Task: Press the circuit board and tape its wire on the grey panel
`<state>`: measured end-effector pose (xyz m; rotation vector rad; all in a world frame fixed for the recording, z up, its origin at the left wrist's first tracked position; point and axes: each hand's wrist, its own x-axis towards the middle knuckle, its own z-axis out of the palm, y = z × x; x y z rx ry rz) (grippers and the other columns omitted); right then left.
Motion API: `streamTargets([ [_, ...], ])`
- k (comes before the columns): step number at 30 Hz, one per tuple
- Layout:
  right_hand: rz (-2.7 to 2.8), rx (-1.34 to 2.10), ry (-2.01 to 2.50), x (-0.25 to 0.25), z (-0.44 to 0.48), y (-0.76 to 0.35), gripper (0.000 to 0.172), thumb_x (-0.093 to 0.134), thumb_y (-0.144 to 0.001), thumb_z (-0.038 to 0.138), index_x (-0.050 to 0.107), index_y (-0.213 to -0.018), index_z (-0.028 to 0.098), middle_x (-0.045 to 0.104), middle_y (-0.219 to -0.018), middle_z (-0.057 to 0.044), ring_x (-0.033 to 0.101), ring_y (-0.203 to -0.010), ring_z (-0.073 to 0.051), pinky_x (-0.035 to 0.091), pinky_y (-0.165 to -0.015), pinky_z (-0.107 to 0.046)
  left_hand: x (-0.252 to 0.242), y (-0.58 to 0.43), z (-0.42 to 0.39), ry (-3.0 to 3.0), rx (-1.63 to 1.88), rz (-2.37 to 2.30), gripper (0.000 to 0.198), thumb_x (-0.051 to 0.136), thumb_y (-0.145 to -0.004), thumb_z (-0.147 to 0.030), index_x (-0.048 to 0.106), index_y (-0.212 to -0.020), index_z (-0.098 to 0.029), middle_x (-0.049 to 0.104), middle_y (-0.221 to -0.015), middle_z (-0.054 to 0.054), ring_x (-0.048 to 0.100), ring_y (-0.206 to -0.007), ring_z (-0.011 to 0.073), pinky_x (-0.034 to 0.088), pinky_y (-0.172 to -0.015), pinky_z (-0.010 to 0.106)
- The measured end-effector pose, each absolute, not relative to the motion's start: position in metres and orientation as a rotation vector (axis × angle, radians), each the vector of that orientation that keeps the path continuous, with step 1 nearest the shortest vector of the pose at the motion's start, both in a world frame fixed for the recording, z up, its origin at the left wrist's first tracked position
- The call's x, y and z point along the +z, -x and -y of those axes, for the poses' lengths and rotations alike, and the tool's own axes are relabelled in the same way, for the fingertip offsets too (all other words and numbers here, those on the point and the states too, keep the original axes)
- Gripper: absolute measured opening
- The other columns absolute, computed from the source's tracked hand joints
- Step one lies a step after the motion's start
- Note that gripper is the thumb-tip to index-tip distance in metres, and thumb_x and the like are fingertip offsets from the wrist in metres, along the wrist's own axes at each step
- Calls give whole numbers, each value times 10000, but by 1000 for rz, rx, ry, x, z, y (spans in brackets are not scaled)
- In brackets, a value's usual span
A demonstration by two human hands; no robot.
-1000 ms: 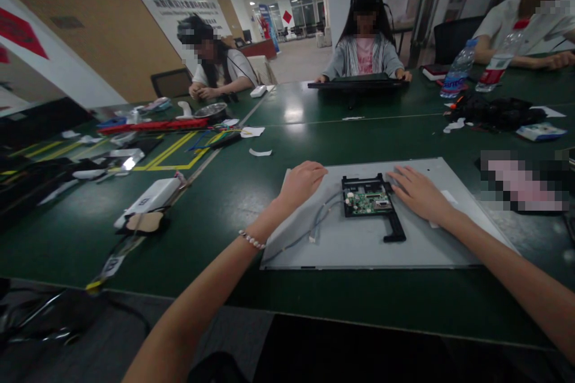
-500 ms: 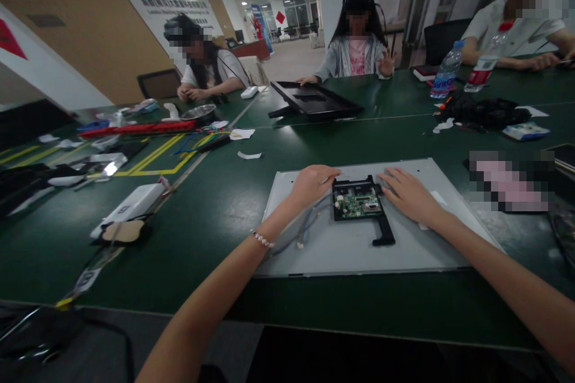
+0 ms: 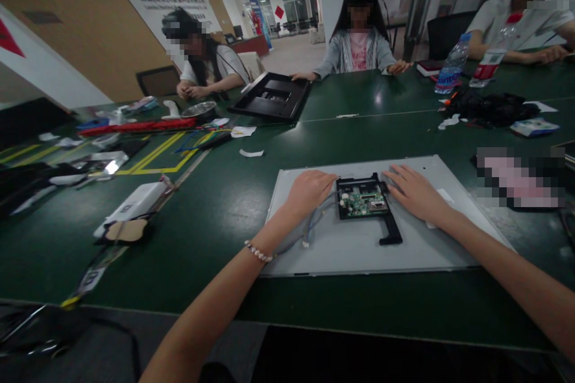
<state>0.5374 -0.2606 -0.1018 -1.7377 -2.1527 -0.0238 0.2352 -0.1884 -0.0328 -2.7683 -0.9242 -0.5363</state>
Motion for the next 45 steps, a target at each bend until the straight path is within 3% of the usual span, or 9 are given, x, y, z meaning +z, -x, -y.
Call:
streamTargets([
  [7, 2079, 48, 1663, -101, 262, -537, 482, 381, -961, 393, 549, -1363, 185, 481, -1464, -141, 356, -1396, -340, 323, -1107, -564, -19, -259, 193, 2860, -595, 738, 183, 559, -914, -158, 739, -942, -173, 715, -991, 75, 636, -934, 194, 482, -838, 324],
  [10, 1932, 176, 1529, -93, 262, -539, 439, 409, -955, 391, 601, -1296, 193, 559, -1384, -133, 459, -1324, -310, 348, -1100, -525, -12, -285, 195, 2977, -692, 627, 178, 579, -912, -190, 755, -931, -186, 708, -963, 73, 615, -929, 196, 481, -829, 329],
  [14, 1547, 585, 1376, -79, 264, -539, 394, 496, -923, 460, 664, -1195, 231, 673, -1207, -101, 635, -1074, -263, 507, -913, -445, -9, -320, 199, 3251, -889, 474, 179, 579, -918, -202, 753, -958, -198, 734, -945, 44, 635, -916, 164, 490, -849, 307],
  [16, 1376, 874, 1292, -73, 266, -539, 396, 543, -895, 510, 692, -1153, 250, 701, -1151, -84, 665, -977, -241, 541, -796, -386, -11, -332, 201, 3363, -1008, 432, 180, 577, -912, -184, 753, -948, -203, 744, -942, 36, 652, -919, 149, 491, -866, 295],
  [19, 1282, 1111, 1196, -69, 269, -539, 373, 642, -831, 523, 742, -1074, 257, 720, -1119, -70, 661, -939, -219, 533, -744, -333, -14, -337, 201, 3475, -1097, 421, 167, 596, -888, -169, 754, -931, -201, 748, -904, 35, 664, -884, 141, 494, -852, 288],
  [23, 1335, 1200, 1192, -67, 271, -541, 334, 746, -747, 457, 766, -1024, 272, 737, -1077, -56, 656, -905, -205, 530, -746, -338, -20, -332, 199, 3598, -1023, 453, 176, 612, -869, -174, 746, -978, -209, 736, -907, 38, 655, -871, 141, 494, -829, 290],
  [33, 1389, 1306, 1303, -58, 275, -544, 283, 773, -695, 355, 759, -955, 243, 749, -881, -47, 693, -781, -190, 558, -767, -374, -26, -328, 204, 3695, -707, 587, 275, 539, -870, -110, 734, -1026, -224, 724, -986, 44, 653, -913, 145, 486, -855, 301],
  [40, 1378, 1315, 1520, -50, 283, -550, 235, 744, -735, 341, 744, -940, 227, 744, -786, -54, 691, -722, -189, 559, -669, -339, -19, -321, 196, 3524, -728, 621, 344, 424, -893, -76, 689, -1083, -187, 706, -1080, 53, 639, -999, 148, 489, -904, 318],
  [45, 1385, 1293, 1541, -54, 283, -548, 238, 752, -714, 341, 741, -921, 222, 744, -779, -50, 685, -671, -186, 561, -620, -334, -7, -316, 200, 3518, -517, 523, 400, 406, -872, -41, 688, -1106, -201, 665, -1113, 65, 622, -1001, 153, 485, -901, 307],
])
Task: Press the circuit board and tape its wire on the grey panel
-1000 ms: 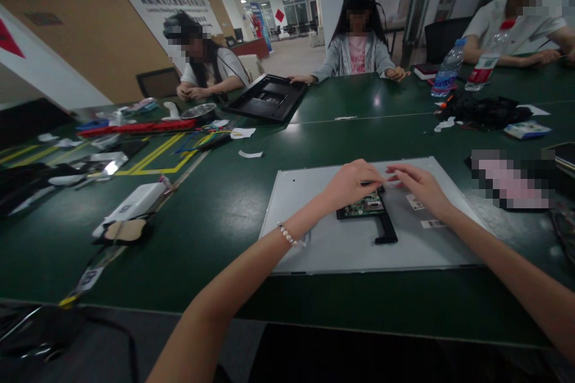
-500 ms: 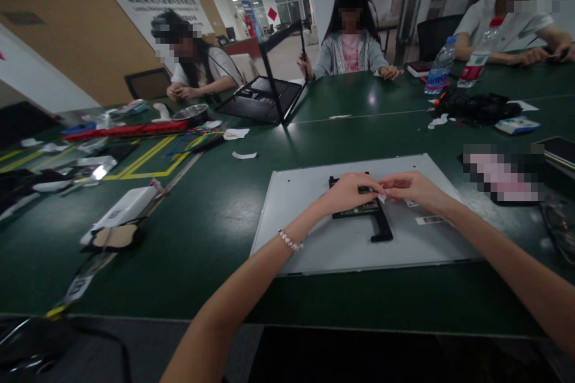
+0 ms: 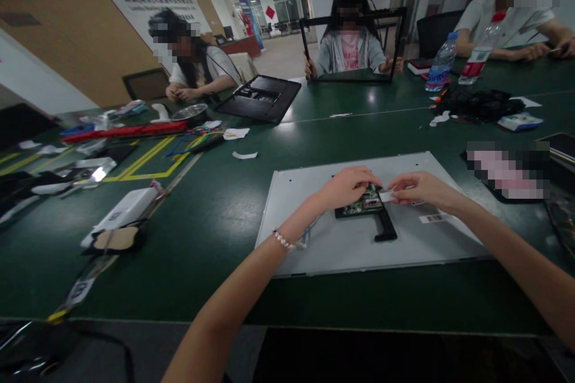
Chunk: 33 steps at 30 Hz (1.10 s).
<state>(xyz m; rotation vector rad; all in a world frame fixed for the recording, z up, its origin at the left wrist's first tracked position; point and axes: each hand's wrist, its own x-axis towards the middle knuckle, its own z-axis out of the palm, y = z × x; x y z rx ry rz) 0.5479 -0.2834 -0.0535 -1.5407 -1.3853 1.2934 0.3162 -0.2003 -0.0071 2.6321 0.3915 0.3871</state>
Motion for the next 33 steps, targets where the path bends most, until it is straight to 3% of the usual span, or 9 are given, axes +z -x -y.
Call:
streamTargets([
  [11, 1453, 1143, 1557, -56, 284, -538, 189, 724, -699, 278, 715, -878, 218, 744, -757, -45, 717, -677, -225, 583, -638, -370, -15, -319, 208, -2871, 269, -288, 387, 443, -882, -65, 727, -1088, -231, 636, -1097, 66, 582, -1007, 172, 462, -907, 317],
  [21, 1817, 648, 1585, -59, 284, -534, 171, 688, -730, 358, 731, -851, 246, 734, -930, -34, 652, -597, -183, 520, -652, -373, -16, -319, 208, -2917, 305, -248, 362, 456, -882, -76, 724, -1081, -218, 639, -1080, 67, 579, -999, 171, 456, -899, 308],
  [26, 1706, 806, 1570, -57, 286, -533, 221, 679, -751, 423, 727, -866, 240, 730, -887, -44, 638, -618, -185, 505, -616, -349, -13, -320, 202, -2875, 337, -241, 365, 461, -880, -68, 706, -1102, -224, 650, -1090, 55, 587, -994, 156, 454, -899, 285],
  [29, 1415, 1019, 1605, -57, 286, -533, 306, 648, -779, 492, 723, -919, 230, 719, -809, -50, 602, -579, -165, 468, -501, -292, -9, -307, 176, -2855, 464, -443, 361, 470, -874, -80, 691, -1131, -205, 649, -1119, 63, 581, -1035, 167, 449, -932, 303],
  [33, 1154, 1100, 1530, -59, 286, -537, 320, 661, -765, 505, 727, -959, 259, 715, -1007, -60, 617, -659, -156, 460, -467, -249, -4, -256, 124, -2848, 669, -1195, 357, 456, -860, -108, 713, -1100, -171, 644, -1104, 94, 568, -1033, 234, 449, -944, 388],
])
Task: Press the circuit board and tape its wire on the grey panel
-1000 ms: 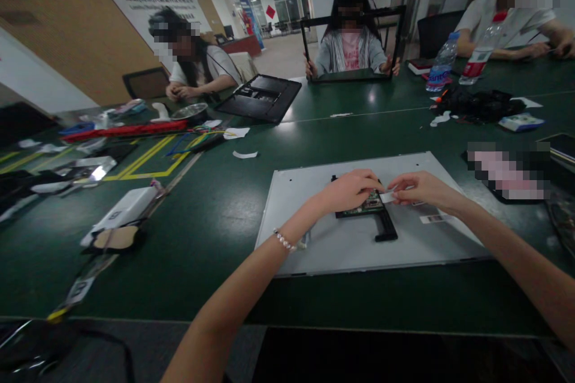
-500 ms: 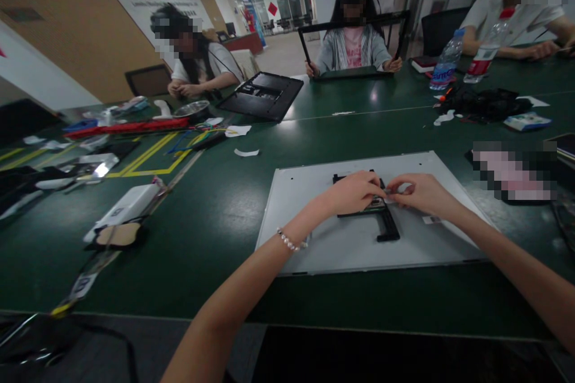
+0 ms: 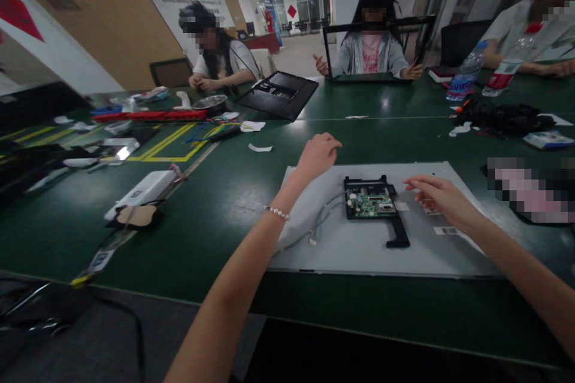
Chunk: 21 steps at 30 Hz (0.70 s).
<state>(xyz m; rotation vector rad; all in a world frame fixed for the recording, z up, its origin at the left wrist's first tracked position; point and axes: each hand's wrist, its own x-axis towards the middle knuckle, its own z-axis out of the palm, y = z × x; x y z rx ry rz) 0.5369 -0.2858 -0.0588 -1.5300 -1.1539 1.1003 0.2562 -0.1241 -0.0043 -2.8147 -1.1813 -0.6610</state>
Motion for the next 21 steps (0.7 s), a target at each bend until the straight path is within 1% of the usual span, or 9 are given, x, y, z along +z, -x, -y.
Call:
streamTargets([
  [3, 1122, 1126, 1522, -61, 286, -538, 334, 659, -772, 485, 721, -1021, 271, 709, -1019, -62, 628, -689, -161, 481, -488, -251, -6, -205, 92, 2510, -667, 1625, 359, 454, -854, -141, 721, -1094, -147, 614, -1176, 121, 544, -1100, 263, 431, -994, 408],
  [5, 1167, 1121, 1535, -62, 286, -538, 347, 639, -794, 475, 710, -1069, 276, 707, -1025, -66, 631, -709, -167, 496, -510, -260, -12, -174, 78, 2370, -620, 1863, 384, 444, -862, -169, 708, -1141, -154, 567, -1273, 130, 506, -1184, 279, 403, -1040, 428],
  [9, 1258, 1106, 1561, -65, 286, -539, 377, 602, -825, 484, 687, -1131, 281, 704, -1044, -77, 637, -740, -183, 517, -550, -283, -30, -132, 66, 2228, -433, 2218, 429, 451, -885, -270, 638, -1263, -190, 355, -1514, 127, 305, -1389, 364, 356, -1067, 549],
  [12, 1250, 1126, 1574, -65, 285, -539, 398, 606, -820, 490, 679, -1144, 271, 703, -1056, -81, 640, -772, -191, 518, -575, -288, -43, -116, 63, 2232, -294, 2339, 454, 443, -896, -312, 569, -1318, -205, 250, -1583, 114, 217, -1434, 378, 297, -1087, 601],
  [15, 1249, 1136, 1581, -64, 286, -539, 419, 609, -814, 494, 671, -1160, 266, 702, -1059, -85, 640, -780, -197, 515, -584, -297, -51, -111, 59, 2263, -274, 2312, 475, 400, -908, -295, 499, -1365, -213, 266, -1586, 92, 229, -1437, 350, 261, -1106, 606],
  [17, 1257, 1143, 1582, -62, 286, -538, 409, 606, -817, 488, 669, -1161, 275, 704, -1054, -80, 641, -783, -200, 515, -591, -304, -53, -111, 56, 2270, -288, 2285, 504, 381, -904, -265, 461, -1397, -194, 305, -1570, 101, 259, -1428, 331, 269, -1109, 597],
  [21, 1244, 1159, 1573, -61, 287, -537, 371, 613, -820, 471, 679, -1135, 288, 710, -1029, -68, 641, -786, -201, 514, -602, -310, -51, -113, 52, 2290, -283, 2251, 551, 375, -890, -219, 414, -1434, -138, 345, -1546, 126, 305, -1412, 289, 303, -1121, 514],
])
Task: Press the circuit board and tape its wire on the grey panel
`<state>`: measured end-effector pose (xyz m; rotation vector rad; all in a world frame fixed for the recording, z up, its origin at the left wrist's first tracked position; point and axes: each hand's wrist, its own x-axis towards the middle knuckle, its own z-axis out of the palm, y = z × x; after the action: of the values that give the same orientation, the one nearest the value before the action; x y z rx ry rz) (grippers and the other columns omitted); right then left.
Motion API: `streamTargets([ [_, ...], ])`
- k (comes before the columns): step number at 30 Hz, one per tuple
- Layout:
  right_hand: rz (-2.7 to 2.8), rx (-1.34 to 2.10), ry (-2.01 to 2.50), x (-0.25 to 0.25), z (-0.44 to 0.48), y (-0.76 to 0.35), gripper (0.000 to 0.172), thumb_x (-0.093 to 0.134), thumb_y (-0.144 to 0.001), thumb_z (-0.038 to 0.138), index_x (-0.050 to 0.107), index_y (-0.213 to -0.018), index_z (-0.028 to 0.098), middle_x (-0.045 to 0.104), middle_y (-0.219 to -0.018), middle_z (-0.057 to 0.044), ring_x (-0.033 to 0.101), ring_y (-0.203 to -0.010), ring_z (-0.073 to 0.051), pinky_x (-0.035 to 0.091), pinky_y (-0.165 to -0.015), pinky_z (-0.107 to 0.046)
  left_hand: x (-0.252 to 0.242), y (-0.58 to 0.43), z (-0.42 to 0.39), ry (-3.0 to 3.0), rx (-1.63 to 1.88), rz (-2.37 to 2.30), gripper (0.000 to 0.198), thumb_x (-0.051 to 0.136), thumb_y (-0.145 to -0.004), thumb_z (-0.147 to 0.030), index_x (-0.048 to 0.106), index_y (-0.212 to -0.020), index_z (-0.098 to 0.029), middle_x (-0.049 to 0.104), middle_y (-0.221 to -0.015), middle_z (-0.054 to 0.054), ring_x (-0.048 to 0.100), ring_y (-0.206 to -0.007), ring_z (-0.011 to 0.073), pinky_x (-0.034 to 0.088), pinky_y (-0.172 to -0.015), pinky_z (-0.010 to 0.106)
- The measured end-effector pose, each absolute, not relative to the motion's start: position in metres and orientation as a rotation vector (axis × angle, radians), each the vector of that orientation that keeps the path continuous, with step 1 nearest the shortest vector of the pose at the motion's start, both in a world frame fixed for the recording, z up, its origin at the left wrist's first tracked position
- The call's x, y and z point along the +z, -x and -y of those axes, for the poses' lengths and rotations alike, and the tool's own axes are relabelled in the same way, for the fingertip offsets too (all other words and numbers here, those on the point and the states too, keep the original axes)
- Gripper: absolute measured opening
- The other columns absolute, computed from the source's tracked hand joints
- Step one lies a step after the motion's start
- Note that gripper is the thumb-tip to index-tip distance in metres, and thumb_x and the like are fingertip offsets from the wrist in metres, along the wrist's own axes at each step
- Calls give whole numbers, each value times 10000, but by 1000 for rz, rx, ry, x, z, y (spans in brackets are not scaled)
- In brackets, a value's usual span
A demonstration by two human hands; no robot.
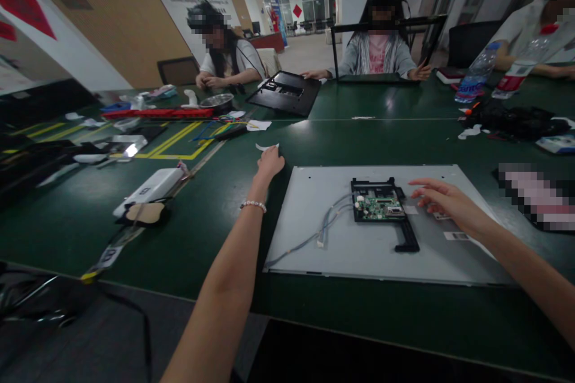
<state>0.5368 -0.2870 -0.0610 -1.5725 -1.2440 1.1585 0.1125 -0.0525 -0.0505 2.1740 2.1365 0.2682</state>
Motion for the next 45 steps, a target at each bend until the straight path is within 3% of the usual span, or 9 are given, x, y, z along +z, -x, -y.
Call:
streamTargets([
  [3, 1244, 1168, 1557, -61, 287, -536, 362, 623, -819, 464, 683, -1127, 283, 713, -1011, -66, 640, -799, -202, 515, -613, -307, -49, -113, 51, -2200, 257, -2115, 550, 388, -894, -229, 421, -1436, -144, 327, -1556, 120, 283, -1425, 284, 300, -1129, 491],
  [9, 1262, 1154, 1567, -53, 288, -532, 410, 624, -812, 477, 680, -1153, 256, 720, -989, -79, 644, -808, -214, 521, -632, -318, -55, -115, 43, -2186, 197, -2112, 547, 363, -958, -399, 366, -1483, -246, 139, -1618, 123, 131, -1476, 344, 245, -1102, 613],
  [14, 1240, 1201, 1574, -50, 287, -531, 415, 626, -809, 474, 673, -1157, 253, 714, -996, -72, 638, -831, -207, 506, -653, -308, -59, -118, 40, -2236, 235, -2093, 450, 317, -978, -361, 475, -1344, -152, 290, -1562, 173, 291, -1419, 330, 216, -1101, 634],
  [18, 1258, 1234, 1548, -54, 286, -533, 417, 623, -809, 464, 658, -1165, 251, 705, -993, -66, 621, -826, -199, 492, -657, -304, -46, -115, 43, -2249, 255, -2092, 395, 430, -929, -319, 511, -1236, -85, 413, -1469, 212, 424, -1322, 311, 325, -1089, 496],
  [22, 1273, 1252, 1547, -55, 285, -533, 403, 608, -819, 442, 650, -1167, 244, 700, -992, -63, 616, -834, -194, 484, -664, -300, -12, -112, 41, -2316, 276, -2040, 414, 465, -891, -288, 509, -1220, -39, 479, -1391, 209, 448, -1287, 276, 348, -1083, 367],
  [26, 1275, 1244, 1569, -52, 286, -532, 407, 598, -818, 434, 651, -1175, 245, 701, -990, -66, 616, -841, -198, 479, -668, -302, 31, -127, 52, -2514, 395, -1852, 463, 453, -885, -320, 512, -1252, -43, 514, -1364, 177, 456, -1276, 265, 330, -1103, 363],
  [33, 1305, 1251, 1553, -47, 288, -530, 395, 564, -839, 394, 633, -1195, 237, 696, -1015, -66, 611, -845, -187, 486, -698, -305, 67, -189, 161, -2739, 365, -1520, 579, 431, -918, -379, 407, -1430, -112, 394, -1511, 132, 301, -1421, 274, 222, -1180, 433],
  [38, 1298, 1263, 1574, -45, 288, -530, 391, 562, -840, 380, 633, -1197, 236, 699, -1003, -69, 613, -858, -195, 489, -710, -311, 42, -209, 259, -2765, 97, -1325, 597, 378, -960, -379, 331, -1480, -89, 305, -1566, 128, 214, -1467, 229, 186, -1199, 409],
  [45, 1313, 1285, 1543, -47, 287, -533, 391, 585, -829, 406, 651, -1183, 253, 701, -1001, -58, 611, -852, -185, 484, -696, -295, 1, -220, 325, -2680, 3, -1297, 551, 394, -964, -316, 319, -1488, -162, 301, -1570, 99, 215, -1469, 222, 219, -1190, 484],
])
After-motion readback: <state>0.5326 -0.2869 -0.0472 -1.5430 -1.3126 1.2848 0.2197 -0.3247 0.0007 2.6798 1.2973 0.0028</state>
